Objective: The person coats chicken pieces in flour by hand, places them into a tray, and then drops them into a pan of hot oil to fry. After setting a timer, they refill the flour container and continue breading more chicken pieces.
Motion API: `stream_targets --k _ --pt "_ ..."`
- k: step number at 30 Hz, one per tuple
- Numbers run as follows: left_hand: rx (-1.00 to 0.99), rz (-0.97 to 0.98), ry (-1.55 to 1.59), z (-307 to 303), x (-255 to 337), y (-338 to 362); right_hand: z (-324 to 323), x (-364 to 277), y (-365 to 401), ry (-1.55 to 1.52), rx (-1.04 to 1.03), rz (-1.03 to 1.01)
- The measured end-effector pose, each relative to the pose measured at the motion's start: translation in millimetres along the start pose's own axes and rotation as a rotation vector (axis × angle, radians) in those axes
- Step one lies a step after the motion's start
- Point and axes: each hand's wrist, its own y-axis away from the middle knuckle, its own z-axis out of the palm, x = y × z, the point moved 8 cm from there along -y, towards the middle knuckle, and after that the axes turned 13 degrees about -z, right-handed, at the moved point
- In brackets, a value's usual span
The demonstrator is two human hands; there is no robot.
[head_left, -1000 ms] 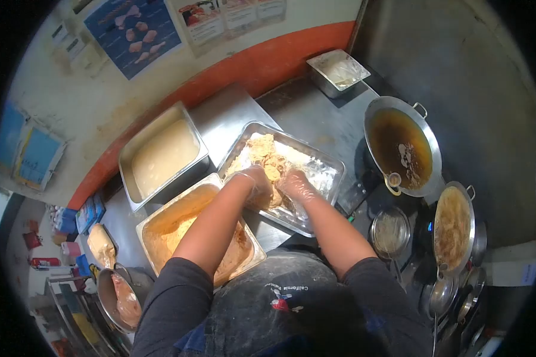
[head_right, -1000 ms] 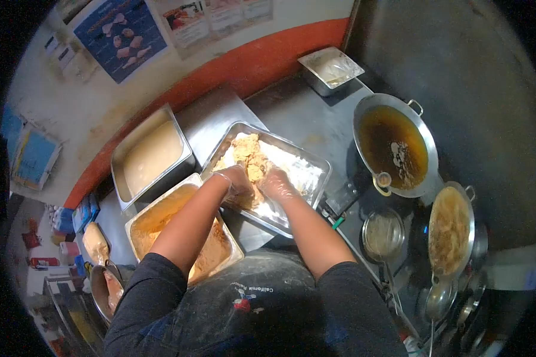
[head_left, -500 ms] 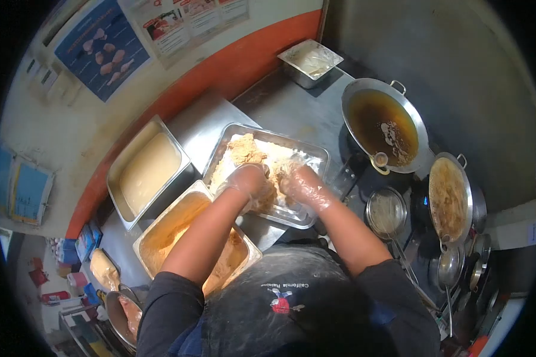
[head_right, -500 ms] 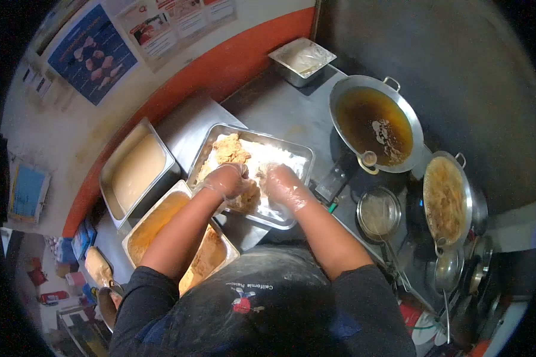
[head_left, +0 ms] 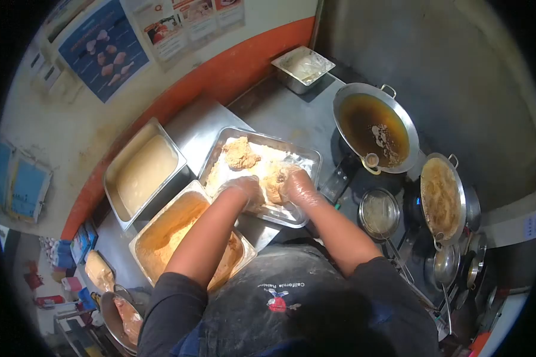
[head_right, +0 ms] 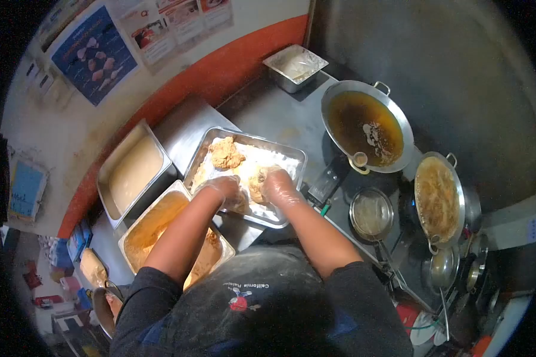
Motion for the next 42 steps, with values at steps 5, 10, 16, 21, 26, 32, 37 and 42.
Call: stream_targets --k 5,10,16,21,26,32,37,42 --pt "0.072 0.041 0.054 -17 -4 69 -37 -57 4 0.318 0.011 -0.363" --pt "0.301 0.028 0.023 19 -13 94 -27 -32 -13 0.14 -0.035 -0.25" --pt "0.443 0.083 0.038 1 8 140 -167 -43 42 -0.316 0.3 -0.228" --pt "0.373 -0.031 0.091 7 23 177 -350 -42 142 0.237 0.631 -0.672" --pt "0.586 -0.038 0.03 45 24 168 -488 32 259 0.296 0.515 -0.213" --pt "0.739 -0.14 0.113 44 42 172 -577 226 396 0.408 0.631 0.293" --pt "0.639 -0.233 0.097 45 44 166 -612 321 461 0.514 0.245 0.669" --pt "0.679 -0.182 -0.034 44 50 169 -625 455 513 0.592 0.1 0.715"
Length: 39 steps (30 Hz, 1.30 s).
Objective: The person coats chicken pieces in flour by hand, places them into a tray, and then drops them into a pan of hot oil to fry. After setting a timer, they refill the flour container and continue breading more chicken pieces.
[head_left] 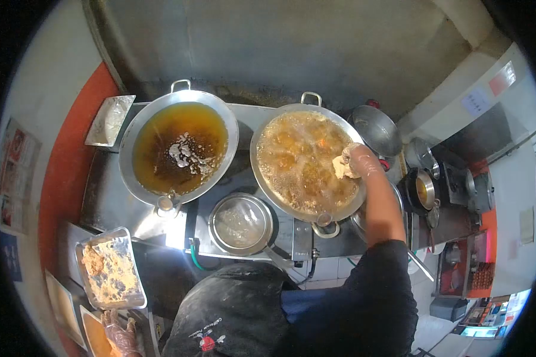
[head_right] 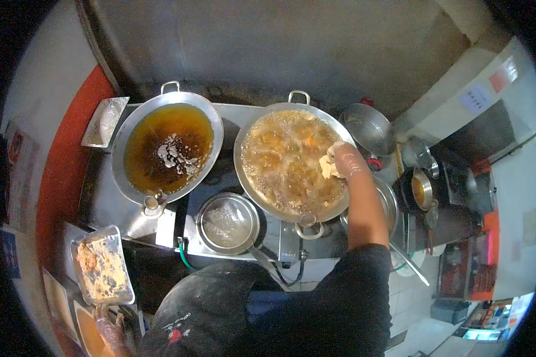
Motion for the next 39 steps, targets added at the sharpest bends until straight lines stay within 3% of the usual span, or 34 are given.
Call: stream_targets --k 2,5,8,9,11,12,13,15,17,19,23,24,27,28,31,36,38,39 --pt "0.008 -0.002 -0.022 4 -5 0 18 14 -4 0.003 -0.094 0.019" --pt "-0.011 -0.03 -0.052 9 -7 0 23 19 -11 -0.16 0.041 0.001" --pt "-0.023 -0.06 -0.058 14 -12 0 1 19 -29 0.17 0.289 -0.135" --pt "-0.01 -0.05 -0.013 16 -15 0 -20 9 -25 0.168 0.287 -0.137" --pt "0.002 -0.044 0.031 16 -16 -2 -56 1 -16 0.035 0.128 0.18" --pt "0.022 -0.023 0.025 15 -14 -1 -54 15 -29 0.171 0.161 0.018" --pt "0.042 -0.002 0.019 15 -13 0 -43 36 -37 0.172 0.159 0.014" --pt "0.029 0.003 0.001 18 -16 -3 -50 52 -33 -0.478 0.259 0.213" --pt "0.016 0.008 -0.018 22 -21 -5 -61 49 -44 -0.448 0.469 0.172" --pt "0.103 0.11 0.016 19 -17 -1 -75 35 -56 -0.097 0.499 0.185" --pt "0.077 0.071 -0.017 17 -15 -3 -40 42 -89 -0.265 0.649 0.234" --pt "0.029 0.024 -0.04 18 -17 -4 -20 64 -112 -0.027 0.826 0.049" --pt "0.005 -0.004 -0.036 21 -18 -2 25 99 -134 0.047 0.847 0.117" --pt "0.03 0.024 -0.012 21 -20 -2 45 120 -147 0.102 0.67 0.237" --pt "0.026 0.024 0.007 26 -29 -4 0 83 -111 0.197 0.477 0.38" --pt "0.045 0.01 -0.01 20 -19 1 -54 63 -62 0.277 0.554 0.323" --pt "0.047 0.004 -0.012 18 -18 0 -75 45 -39 0.132 0.753 0.188" --pt "0.036 0.01 -0.009 18 -19 0 -82 31 -33 0.138 0.758 0.184"
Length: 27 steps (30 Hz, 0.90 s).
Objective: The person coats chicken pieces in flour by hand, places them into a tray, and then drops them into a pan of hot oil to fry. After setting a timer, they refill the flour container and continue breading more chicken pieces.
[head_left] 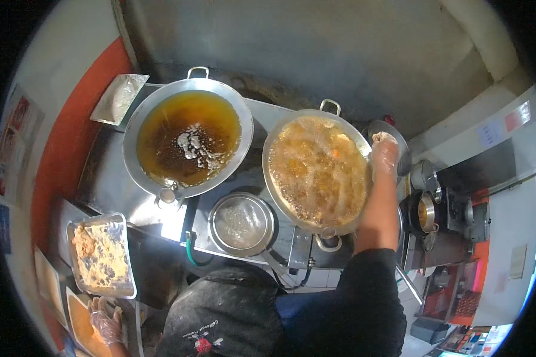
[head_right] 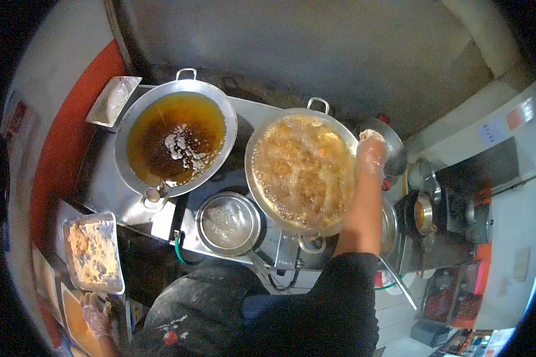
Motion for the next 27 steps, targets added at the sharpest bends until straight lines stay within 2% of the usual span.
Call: stream_targets --k 2,3,4,5,7,8,10,11,12,14,15,16,18,21,22,23,24,25,27 --pt "-0.008 -0.001 0.008 0 -4 -1 -30 -38 3 -0.089 0.102 -0.041" --pt "0.008 0.058 0.035 -2 -2 -2 -50 -67 8 -0.091 0.108 -0.047" --pt "0.023 0.109 0.059 -6 1 0 -71 -105 14 -0.248 0.096 -0.069" --pt "-0.025 0.052 0.012 -7 3 -2 -89 -147 21 -0.414 0.078 -0.097" --pt "-0.192 -0.068 0.012 -16 9 -12 -116 -242 42 -0.647 0.002 -0.226" --pt "-0.222 -0.022 -0.008 -20 15 -25 -124 -294 58 -0.698 -0.081 -0.226" --pt "-0.181 -0.074 0.0 -22 -5 -36 -141 -397 93 -0.792 -0.251 -0.213" --pt "-0.257 -0.133 0.049 -28 -11 -48 -134 -452 114 -1.044 -0.33 -0.3" --pt "-0.224 -0.132 -0.032 -45 -9 -56 -132 -509 131 -1.288 -0.411 -0.385" --pt "-0.228 -0.09 0.023 -31 -40 -80 -138 -633 172 -1.252 -0.579 -0.733" --pt "-0.224 -0.073 0.014 -35 -45 -92 -133 -681 200 -1.273 -0.615 -0.834" --pt "-0.224 -0.047 0.007 -38 -47 -106 -112 -731 227 -1.151 -0.663 -0.905" --pt "-0.328 -0.034 0.097 -14 -64 -135 -112 -822 267 -1.05 -0.756 -1.02" --pt "-0.498 -0.031 0.024 10 -62 -183 -36 -940 328 -0.719 -0.92 -1.185" --pt "-0.559 -0.029 -0.017 39 -66 -205 -42 -965 341 -0.721 -0.915 -1.194" --pt "-0.578 -0.049 -0.005 67 -73 -229 -52 -986 339 -0.826 -0.793 -1.061" --pt "-0.585 -0.059 0.001 72 -76 -243 -59 -1002 334 -0.923 -0.669 -0.923" --pt "-0.592 -0.068 0.007 76 -79 -257 -59 -1020 342 -0.924 -0.663 -0.926" --pt "-0.588 0.006 0.047 63 -68 -274 -36 -1046 355 -0.573 -0.709 -0.954"
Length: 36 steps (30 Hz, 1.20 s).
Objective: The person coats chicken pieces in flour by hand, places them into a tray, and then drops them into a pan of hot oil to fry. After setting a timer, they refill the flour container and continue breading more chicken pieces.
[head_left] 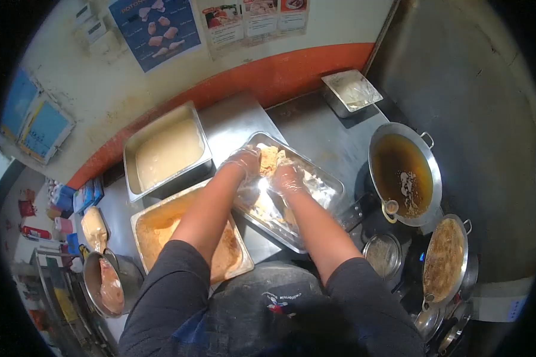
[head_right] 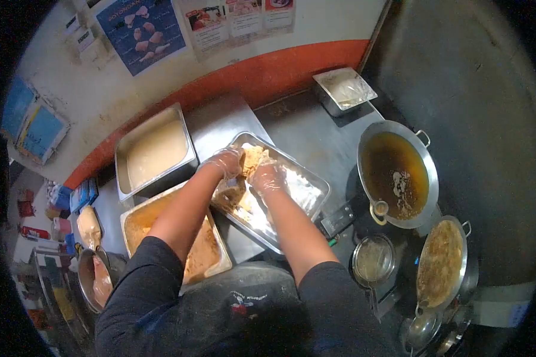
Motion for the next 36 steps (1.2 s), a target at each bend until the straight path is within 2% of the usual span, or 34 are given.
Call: stream_targets --k 1,3,4,6,8,9,11,12,13,15,17,19,20,22,24,26,28,29,30,31,33,34,35,36 --pt "0.005 0.006 0.0 -4 -1 -4 9 2 -10 0.005 0.005 0.004" --pt "0.155 0.006 0.158 -11 -3 -19 48 24 -25 0.016 -0.034 0.112" --pt "0.236 -0.074 0.159 -15 -5 -21 60 39 -27 -0.023 0.106 0.086" --pt "0.18 -0.08 0.051 -16 -5 -26 68 47 -24 -0.004 0.124 0.068" --pt "0.124 -0.088 -0.054 -17 -5 -32 68 51 -13 -0.027 0.27 0.027" --pt "0.142 -0.104 -0.039 -19 -6 -36 52 44 -7 -0.019 0.273 0.029" --pt "0.161 -0.112 -0.025 -21 -3 -41 39 37 5 -0.297 0.227 -0.009" --pt "0.197 -0.105 -0.043 -22 -1 -43 34 31 8 -0.24 0.285 -0.102" --pt "0.232 -0.097 -0.063 -24 1 -45 31 33 14 -0.238 0.29 -0.094" --pt "0.216 -0.062 -0.096 -27 5 -44 -15 15 38 -0.353 0.4 -0.238" --pt "0.191 -0.03 -0.119 -23 13 -41 -47 11 60 -0.353 0.36 -0.19" --pt "0.17 -0.069 -0.074 -22 18 -39 -50 19 77 -0.41 0.171 -0.035" --pt "0.177 -0.058 -0.078 -21 21 -43 -70 14 88 -0.583 0.229 0.03" --pt "0.216 -0.056 0.036 -17 21 -47 -59 33 96 -0.504 0.318 -0.006" --pt "0.232 0.014 0.078 -22 26 -41 -75 32 111 -0.433 0.399 -0.031" --pt "0.246 0.087 0.107 -27 35 -26 -69 39 126 -0.723 0.266 0.152" --pt "0.267 0.241 0.076 -31 53 3 -78 42 133 -0.659 0.22 0.182" --pt "0.26 0.249 0.067 -25 58 16 -76 43 138 -0.587 0.16 0.202" --pt "0.263 0.278 0.072 -18 64 29 -84 32 135 -0.451 0.24 0.028" --pt "0.267 0.306 0.079 -13 72 43 -81 32 141 -0.452 0.243 0.035" --pt "0.238 0.314 0.13 -3 88 68 -120 -19 144 -0.402 0.295 -0.146" --pt "0.182 0.325 0.201 4 96 80 -115 -24 143 -0.38 0.143 -0.032" --pt "0.123 0.337 0.269 9 101 90 -92 -13 142 -0.38 0.148 -0.019" --pt "0.057 0.246 0.22 14 100 96 -61 7 136 -0.358 0.245 -0.05"
